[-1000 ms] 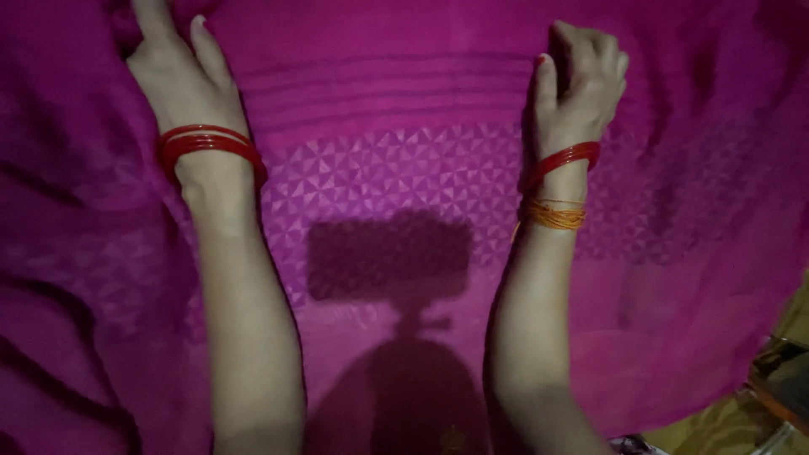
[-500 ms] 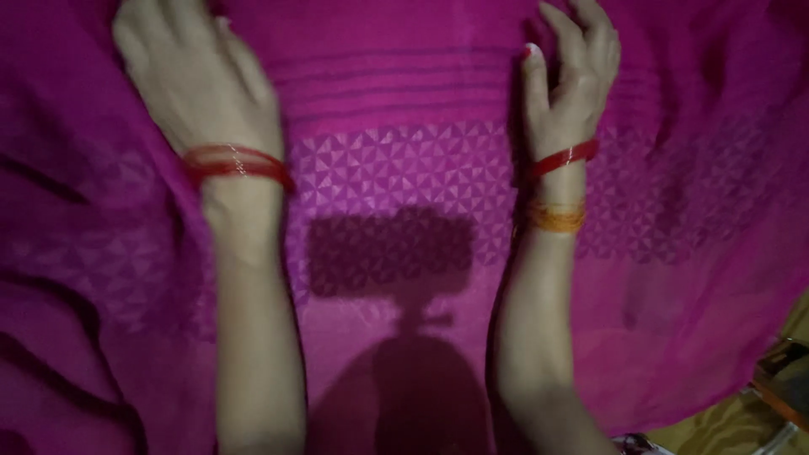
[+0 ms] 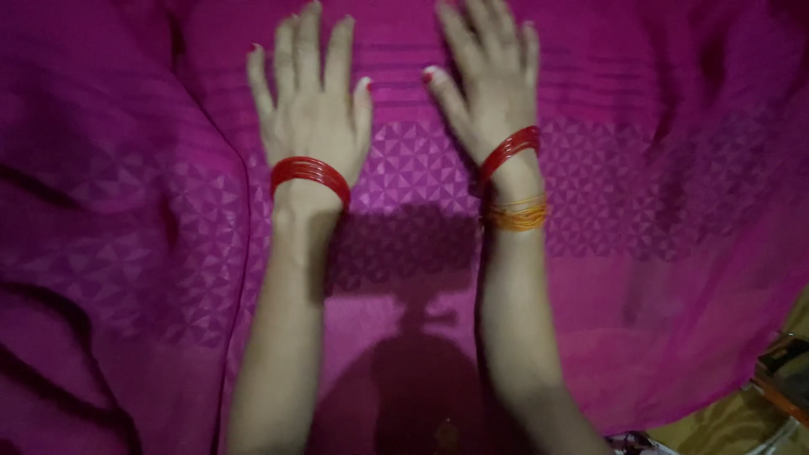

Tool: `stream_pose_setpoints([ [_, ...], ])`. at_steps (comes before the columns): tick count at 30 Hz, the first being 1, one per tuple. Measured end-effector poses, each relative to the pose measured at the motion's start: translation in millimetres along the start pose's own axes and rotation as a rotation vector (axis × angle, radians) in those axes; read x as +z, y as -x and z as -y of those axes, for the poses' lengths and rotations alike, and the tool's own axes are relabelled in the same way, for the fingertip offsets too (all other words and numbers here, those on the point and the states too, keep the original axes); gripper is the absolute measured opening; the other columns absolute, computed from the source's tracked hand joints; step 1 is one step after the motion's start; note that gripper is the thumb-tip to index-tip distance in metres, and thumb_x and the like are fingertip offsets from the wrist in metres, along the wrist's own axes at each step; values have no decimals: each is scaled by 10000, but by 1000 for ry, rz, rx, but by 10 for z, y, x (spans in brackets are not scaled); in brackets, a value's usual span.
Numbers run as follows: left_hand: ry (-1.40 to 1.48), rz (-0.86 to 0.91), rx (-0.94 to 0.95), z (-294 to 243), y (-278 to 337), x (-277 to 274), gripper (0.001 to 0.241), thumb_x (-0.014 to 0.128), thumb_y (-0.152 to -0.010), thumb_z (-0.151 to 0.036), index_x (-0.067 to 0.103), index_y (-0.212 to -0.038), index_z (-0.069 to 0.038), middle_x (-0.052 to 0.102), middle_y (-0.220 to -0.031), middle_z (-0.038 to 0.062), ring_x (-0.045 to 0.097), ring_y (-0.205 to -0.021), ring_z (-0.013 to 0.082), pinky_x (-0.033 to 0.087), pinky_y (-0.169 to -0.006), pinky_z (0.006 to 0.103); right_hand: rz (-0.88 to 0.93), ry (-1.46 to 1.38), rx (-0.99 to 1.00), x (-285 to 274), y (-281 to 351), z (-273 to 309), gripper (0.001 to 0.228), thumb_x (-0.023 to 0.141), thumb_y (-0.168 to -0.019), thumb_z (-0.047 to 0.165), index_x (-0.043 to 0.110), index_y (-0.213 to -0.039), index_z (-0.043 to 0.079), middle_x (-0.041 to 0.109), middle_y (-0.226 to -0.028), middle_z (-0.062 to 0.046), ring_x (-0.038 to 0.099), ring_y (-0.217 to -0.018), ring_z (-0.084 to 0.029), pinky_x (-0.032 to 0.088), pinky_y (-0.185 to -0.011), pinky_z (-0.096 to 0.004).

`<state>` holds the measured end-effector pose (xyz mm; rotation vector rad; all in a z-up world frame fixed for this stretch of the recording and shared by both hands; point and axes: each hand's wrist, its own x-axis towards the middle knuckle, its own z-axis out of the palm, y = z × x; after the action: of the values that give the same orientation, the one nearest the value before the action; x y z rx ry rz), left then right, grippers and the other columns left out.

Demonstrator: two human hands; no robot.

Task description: The person is ironing a pink saree/garment on a bed.

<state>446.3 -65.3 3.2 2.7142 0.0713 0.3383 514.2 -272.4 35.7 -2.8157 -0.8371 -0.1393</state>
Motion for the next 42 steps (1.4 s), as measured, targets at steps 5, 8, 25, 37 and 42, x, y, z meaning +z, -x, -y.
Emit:
stream_pose_setpoints([
  [5, -43, 124, -185, -28, -45, -154, 642, 480, -1149, -383, 261, -1684, -104, 195, -1723, 180, 157, -1596, 340, 85, -1264, 636, -89, 48, 375, -6, 101, -239, 647, 587, -1144, 386, 320, -1670, 122, 245, -1732, -160, 186, -1618, -345, 80, -1311, -608],
  [8, -58, 164, -142, -450, -16, -30, 697, 480, -1122, -378, 195, -1689, -89, 123, -1732, 171, 116, -1605, 314, 59, -1268, 633, -47, 118, 161, 44, -22, 88, 675, 609, -1110, 366, 328, -1668, 111, 240, -1726, -166, 164, -1620, -332, 68, -1312, -608],
  [25, 31, 228, -227, 143, -77, -344, 648, 356, -1148, -387, 175, -1700, -100, 90, -1754, 138, 67, -1626, 288, 30, -1288, 594, 76, 188, 564, -114, 139, -463, 743, 432, -1121, 583, 216, -1676, 138, 145, -1745, -120, 109, -1617, -311, 53, -1280, -606],
  [37, -7, 223, -42, -221, -10, -69, 659, 436, -1109, -351, 236, -1684, -97, 149, -1747, 118, 107, -1613, 255, 43, -1276, 608, 204, 131, 141, 72, -149, 360, 675, 502, -1113, 470, 254, -1673, 186, 190, -1744, -78, 127, -1615, -263, 66, -1292, -597],
  [42, 9, 214, -94, -7, -81, -262, 633, 419, -1134, -379, 230, -1675, -108, 160, -1736, 117, 107, -1600, 258, 37, -1256, 634, 187, 172, 289, -73, -78, 21, 718, 464, -1108, 575, 225, -1673, 201, 177, -1736, -64, 114, -1605, -260, 68, -1287, -597],
])
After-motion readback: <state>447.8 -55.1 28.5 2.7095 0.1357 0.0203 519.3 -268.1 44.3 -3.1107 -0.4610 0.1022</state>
